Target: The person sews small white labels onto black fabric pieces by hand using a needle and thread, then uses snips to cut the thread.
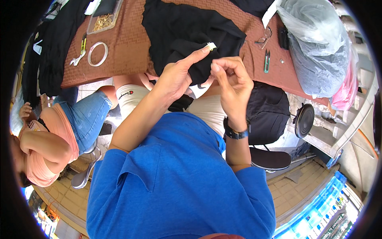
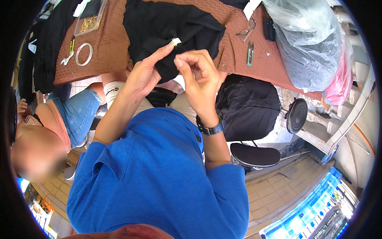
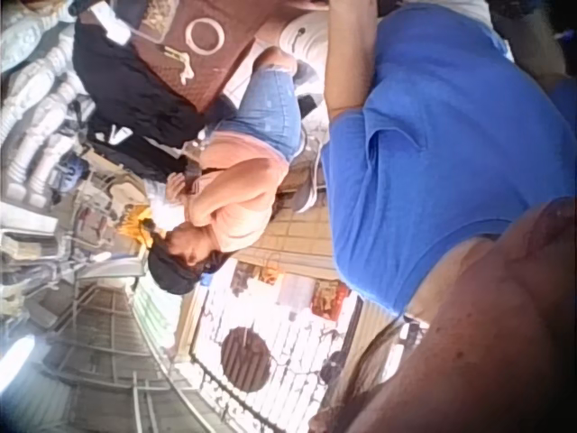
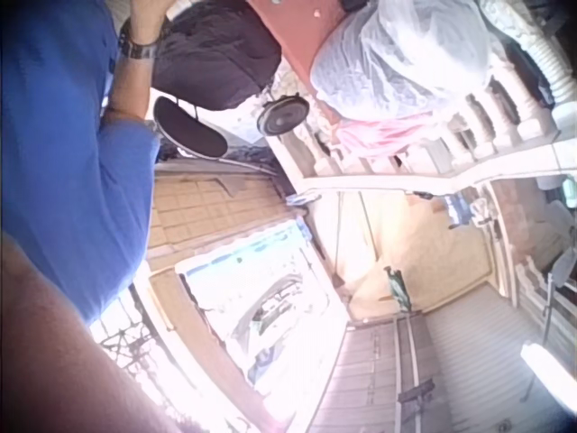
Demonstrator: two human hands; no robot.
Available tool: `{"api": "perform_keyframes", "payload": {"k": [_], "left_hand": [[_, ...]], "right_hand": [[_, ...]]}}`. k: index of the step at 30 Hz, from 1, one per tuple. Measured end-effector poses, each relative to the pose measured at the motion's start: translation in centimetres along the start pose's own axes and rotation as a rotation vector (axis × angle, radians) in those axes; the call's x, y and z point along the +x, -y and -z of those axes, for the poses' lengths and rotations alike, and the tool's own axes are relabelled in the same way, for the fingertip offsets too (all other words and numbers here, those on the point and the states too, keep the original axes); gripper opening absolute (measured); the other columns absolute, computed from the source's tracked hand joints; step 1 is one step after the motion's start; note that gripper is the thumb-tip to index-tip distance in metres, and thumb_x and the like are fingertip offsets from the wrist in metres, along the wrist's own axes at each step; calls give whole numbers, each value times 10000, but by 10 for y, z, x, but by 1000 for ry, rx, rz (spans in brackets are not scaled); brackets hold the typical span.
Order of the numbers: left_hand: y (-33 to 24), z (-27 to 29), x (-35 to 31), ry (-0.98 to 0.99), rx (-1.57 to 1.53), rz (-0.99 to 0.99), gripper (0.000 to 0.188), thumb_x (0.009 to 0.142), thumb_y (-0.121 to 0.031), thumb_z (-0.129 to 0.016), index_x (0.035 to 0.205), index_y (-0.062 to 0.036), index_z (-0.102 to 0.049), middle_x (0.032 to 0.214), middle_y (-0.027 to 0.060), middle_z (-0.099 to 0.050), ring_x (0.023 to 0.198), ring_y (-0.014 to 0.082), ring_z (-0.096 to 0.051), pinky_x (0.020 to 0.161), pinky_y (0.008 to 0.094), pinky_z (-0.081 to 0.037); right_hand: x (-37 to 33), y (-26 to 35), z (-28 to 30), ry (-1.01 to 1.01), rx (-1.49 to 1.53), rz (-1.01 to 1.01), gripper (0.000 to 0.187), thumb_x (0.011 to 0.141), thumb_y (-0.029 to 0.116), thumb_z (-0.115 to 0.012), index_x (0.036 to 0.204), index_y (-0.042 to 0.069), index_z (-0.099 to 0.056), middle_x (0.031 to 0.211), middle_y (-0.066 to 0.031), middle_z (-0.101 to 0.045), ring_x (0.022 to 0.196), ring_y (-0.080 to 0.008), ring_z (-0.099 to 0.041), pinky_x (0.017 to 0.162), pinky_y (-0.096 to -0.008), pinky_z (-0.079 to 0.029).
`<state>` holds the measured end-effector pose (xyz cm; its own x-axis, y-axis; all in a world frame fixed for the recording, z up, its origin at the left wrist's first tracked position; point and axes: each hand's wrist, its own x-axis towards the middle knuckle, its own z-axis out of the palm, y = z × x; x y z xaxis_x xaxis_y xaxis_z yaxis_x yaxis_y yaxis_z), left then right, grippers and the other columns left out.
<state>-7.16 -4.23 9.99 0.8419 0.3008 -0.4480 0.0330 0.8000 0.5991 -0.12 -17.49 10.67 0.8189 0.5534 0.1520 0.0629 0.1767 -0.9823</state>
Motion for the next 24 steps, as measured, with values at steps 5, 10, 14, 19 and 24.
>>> {"api": "perform_keyframes", "payload": {"k": [5,10,14,19,24], "left_hand": [[-1,3,0,-76,-29,33,306,943,-186,-668,1186,0,-655,1144,67,-671,1060,147,-635,964,322,-511],[0,6,1,-80,11,59,318,942,-207,-668,1194,-12,-656,1144,65,-673,1064,151,-638,958,327,-514],[0,2,-3,-34,-9,20,315,943,-209,-663,1193,-16,-660,1141,70,-676,1072,150,-639,952,323,-514],[-1,2,-3,-40,-7,7,305,940,-196,-662,1185,-15,-666,1140,68,-681,1077,147,-638,955,319,-505],[-1,4,-2,-62,-3,7,302,935,-198,-665,1178,-17,-670,1148,61,-679,1093,144,-628,972,313,-485]], "right_hand": [[3,-13,-8,-84,-161,118,123,890,-23,-694,1012,-31,-706,868,-23,-562,697,-65,-586,592,-194,-474],[2,-13,-9,-153,-146,119,151,837,-33,-743,983,6,-739,836,-14,-570,704,-47,-544,569,-182,-432],[5,-12,-9,-167,-210,185,157,820,-35,-759,971,8,-747,796,-3,-554,666,-45,-527,541,-182,-416],[5,-12,-10,-177,-199,149,159,812,-34,-767,963,13,-752,776,7,-544,649,-38,-510,531,-183,-395],[4,-16,-9,-182,-278,195,162,803,-17,-781,957,27,-757,748,16,-535,623,-29,-480,503,-185,-345]]}}
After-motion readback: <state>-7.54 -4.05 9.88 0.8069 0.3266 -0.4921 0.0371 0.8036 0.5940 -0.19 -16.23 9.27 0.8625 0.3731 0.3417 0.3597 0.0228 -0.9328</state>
